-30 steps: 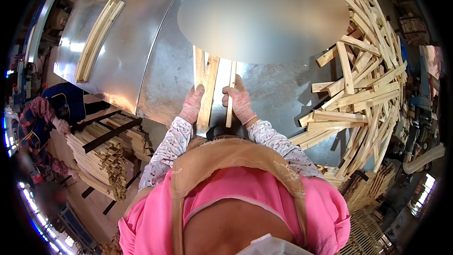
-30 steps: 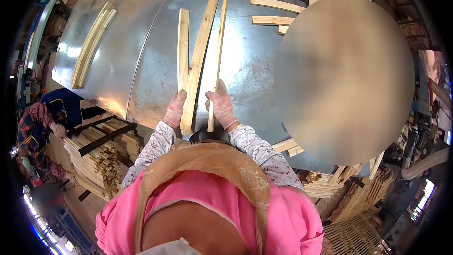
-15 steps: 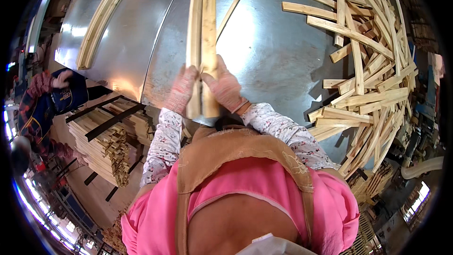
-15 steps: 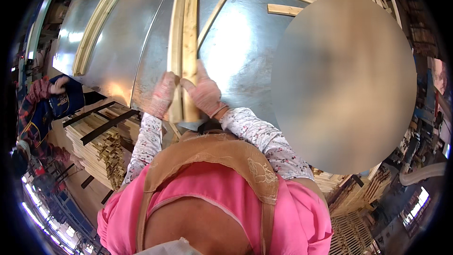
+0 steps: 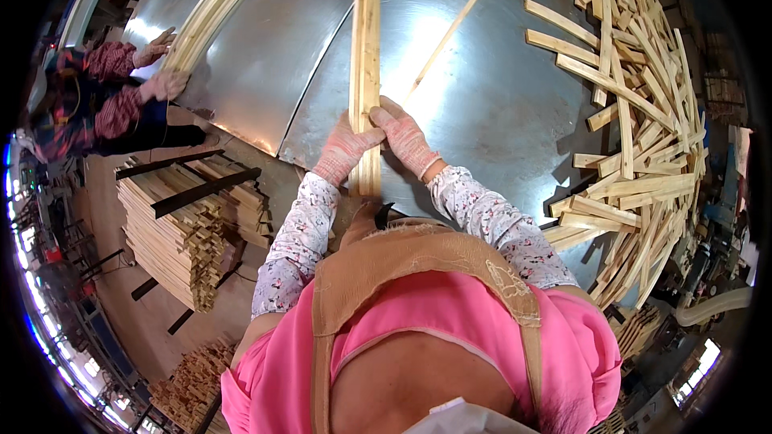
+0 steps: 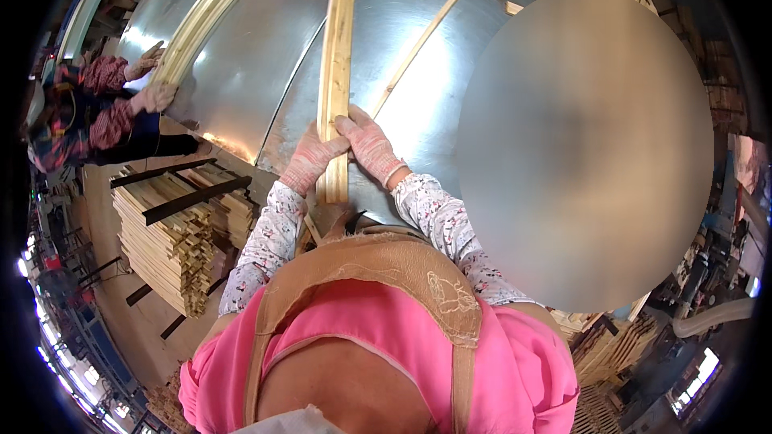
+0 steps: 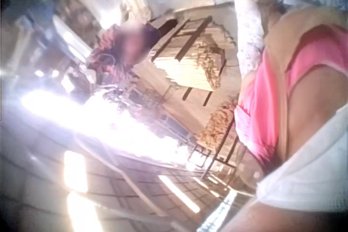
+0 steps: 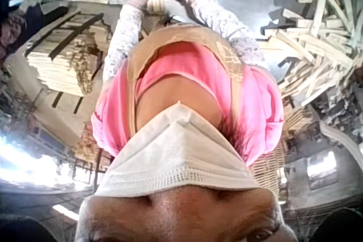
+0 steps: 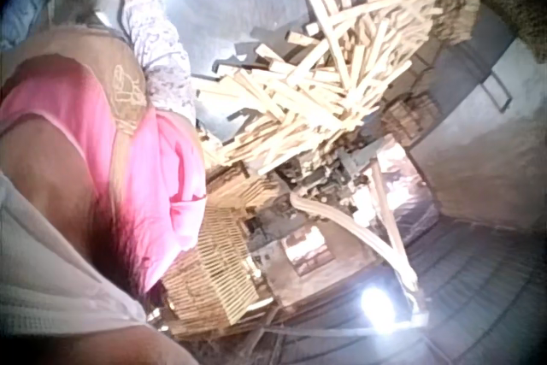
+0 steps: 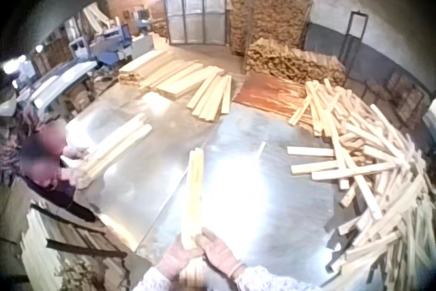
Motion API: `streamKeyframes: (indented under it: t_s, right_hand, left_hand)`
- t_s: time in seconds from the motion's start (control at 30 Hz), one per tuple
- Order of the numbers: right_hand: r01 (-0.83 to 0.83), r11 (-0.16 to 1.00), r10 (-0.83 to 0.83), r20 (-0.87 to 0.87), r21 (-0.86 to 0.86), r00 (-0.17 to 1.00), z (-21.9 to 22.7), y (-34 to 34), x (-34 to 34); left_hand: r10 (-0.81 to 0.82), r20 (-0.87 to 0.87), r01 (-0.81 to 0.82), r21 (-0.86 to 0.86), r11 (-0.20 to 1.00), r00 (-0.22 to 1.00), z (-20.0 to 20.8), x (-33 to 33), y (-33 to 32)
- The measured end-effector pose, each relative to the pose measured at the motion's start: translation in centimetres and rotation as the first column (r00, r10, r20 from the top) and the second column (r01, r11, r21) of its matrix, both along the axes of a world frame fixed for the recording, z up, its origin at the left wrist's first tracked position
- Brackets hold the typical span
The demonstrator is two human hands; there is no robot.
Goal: The person sorts thin wooden strips on a metal table, picking them up from a pile and arranging them into neat stacks. The worker repeatedly handles the strips, aligning them and moving them between piles.
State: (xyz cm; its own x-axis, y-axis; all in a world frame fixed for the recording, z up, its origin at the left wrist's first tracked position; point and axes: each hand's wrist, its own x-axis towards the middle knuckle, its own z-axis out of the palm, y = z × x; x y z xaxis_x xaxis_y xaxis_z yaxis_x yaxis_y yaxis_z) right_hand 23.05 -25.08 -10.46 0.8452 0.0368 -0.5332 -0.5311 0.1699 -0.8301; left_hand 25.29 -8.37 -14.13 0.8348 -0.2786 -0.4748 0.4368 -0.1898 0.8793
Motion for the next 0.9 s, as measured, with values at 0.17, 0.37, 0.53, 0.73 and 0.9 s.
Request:
streamKeyframes:
  t_s: [0.17,0.37,0.53,0.73,0.9]
  right_hand:
    - [-0.261,0.96,0.256,-0.059,-0.103,0.965,-0.8,1.8,1.7]
    - [-0.01,0.463,0.242,0.116,-0.886,0.963,-2.7,1.1,3.2]
    - [0.014,0.517,-0.223,-0.119,-0.856,0.967,-1.7,-1.7,4.6]
    - [0.248,0.662,-0.248,0.106,-0.707,0.963,-5.7,-9.0,-0.5]
    - [0.508,0.737,-0.572,-0.012,-0.446,0.82,2.7,-18.6,-17.1]
  left_hand:
    - [-0.137,-0.155,0.117,-0.128,0.985,0.978,1.3,1.3,3.8]
    - [-0.35,0.147,0.107,0.783,0.612,0.925,1.6,0.6,6.9]
    - [-0.408,0.247,-0.047,0.897,0.44,0.879,-0.2,0.5,7.6]
    - [-0.388,0.476,-0.094,0.718,0.689,0.79,3.4,-0.7,5.3]
    - [-0.528,0.528,-0.069,0.748,0.661,0.665,1.2,-4.5,0.8]
